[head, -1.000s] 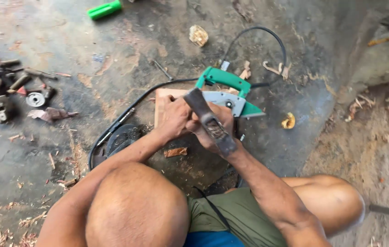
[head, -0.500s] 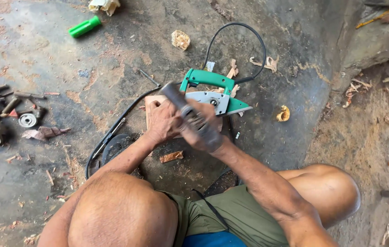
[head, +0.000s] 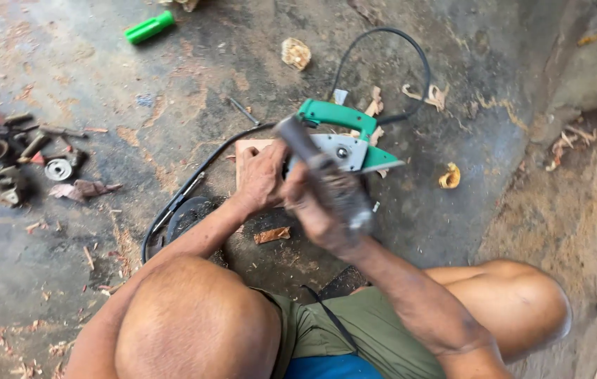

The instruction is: The person sits on the workshop floor repairing a green electric wood planer. They hammer a metal plate onto a wooden block, fit the motor armature into the housing, align the base plate on the planer body, tap it with a hammer, then pick up a screw and continue fitting the cover plate by hand.

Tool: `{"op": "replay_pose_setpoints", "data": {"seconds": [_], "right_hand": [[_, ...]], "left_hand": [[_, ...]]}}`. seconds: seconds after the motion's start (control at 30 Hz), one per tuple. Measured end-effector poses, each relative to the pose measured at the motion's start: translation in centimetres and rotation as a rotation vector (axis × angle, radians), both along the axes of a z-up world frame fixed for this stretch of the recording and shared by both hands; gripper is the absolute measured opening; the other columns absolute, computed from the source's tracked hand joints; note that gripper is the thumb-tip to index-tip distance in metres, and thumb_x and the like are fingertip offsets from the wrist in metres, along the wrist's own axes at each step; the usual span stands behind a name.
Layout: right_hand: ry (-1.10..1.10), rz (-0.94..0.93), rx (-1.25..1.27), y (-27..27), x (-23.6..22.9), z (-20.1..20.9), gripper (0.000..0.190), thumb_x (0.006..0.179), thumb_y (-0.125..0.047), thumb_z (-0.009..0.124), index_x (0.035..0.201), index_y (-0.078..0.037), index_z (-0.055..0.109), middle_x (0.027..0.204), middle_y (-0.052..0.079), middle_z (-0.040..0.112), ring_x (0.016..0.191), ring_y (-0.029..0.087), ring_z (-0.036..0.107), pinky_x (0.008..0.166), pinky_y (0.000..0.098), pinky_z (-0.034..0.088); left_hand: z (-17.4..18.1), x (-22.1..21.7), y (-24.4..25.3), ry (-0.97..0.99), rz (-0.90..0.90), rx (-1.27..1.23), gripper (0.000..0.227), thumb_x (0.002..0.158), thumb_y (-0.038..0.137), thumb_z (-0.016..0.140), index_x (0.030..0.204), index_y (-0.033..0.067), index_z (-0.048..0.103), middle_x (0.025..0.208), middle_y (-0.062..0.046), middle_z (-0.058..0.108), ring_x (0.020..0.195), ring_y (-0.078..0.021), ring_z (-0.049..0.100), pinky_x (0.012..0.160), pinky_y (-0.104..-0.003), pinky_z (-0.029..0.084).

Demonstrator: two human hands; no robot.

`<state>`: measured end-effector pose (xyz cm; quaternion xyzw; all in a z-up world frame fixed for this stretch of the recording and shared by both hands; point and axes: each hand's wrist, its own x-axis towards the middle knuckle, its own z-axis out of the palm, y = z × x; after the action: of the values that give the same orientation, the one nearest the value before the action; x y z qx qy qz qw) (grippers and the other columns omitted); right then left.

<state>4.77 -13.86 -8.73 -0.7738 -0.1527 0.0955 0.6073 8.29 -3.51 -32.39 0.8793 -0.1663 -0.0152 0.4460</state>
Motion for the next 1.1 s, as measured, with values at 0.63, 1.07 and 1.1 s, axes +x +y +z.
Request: {"op": "replay_pose_setpoints", "data": {"seconds": [0.63,1.07,1.1], "right_hand": [[-0.034,0.137,-0.049,1.0,-4.7,-2.4,0.028,0.094,-0.026,0.081,0.103,-0.002,0.067,0.085,0.007,0.071,0.075,0.012,0.069,0.065,0.0313,0.055],[0.065,0.045,-0.115,0.2,-4.6,-3.5,0.030,0.097,-0.029,0.076,0.106,-0.002,0.068,0.075,0.006,0.068,0.068,0.013,0.064,0.062,0.0315,0.054],[0.031,0.062,-0.090,0.3,-4.6,-3.5,0.030,0.097,-0.030,0.076,0.106,-0.002,0.068,0.081,0.006,0.070,0.073,0.013,0.068,0.064,0.0313,0.056]], "left_hand": [[4.4,1.1,1.7,0.003,-0.012,-0.096,0.113,0.062,0.049,0.092,0.152,0.0068,0.038,0.146,-0.018,0.058,0.131,-0.0353,0.056,0.100,-0.055,0.032],[4.4,1.0,1.5,0.013,-0.001,-0.057,0.112,0.062,0.051,0.091,0.152,0.0077,0.039,0.146,-0.015,0.058,0.131,-0.0335,0.058,0.098,-0.053,0.034],[4.7,0.9,1.5,0.018,0.001,-0.053,0.111,0.062,0.050,0.091,0.152,0.0079,0.040,0.145,-0.015,0.058,0.131,-0.0332,0.058,0.100,-0.053,0.034]]}}
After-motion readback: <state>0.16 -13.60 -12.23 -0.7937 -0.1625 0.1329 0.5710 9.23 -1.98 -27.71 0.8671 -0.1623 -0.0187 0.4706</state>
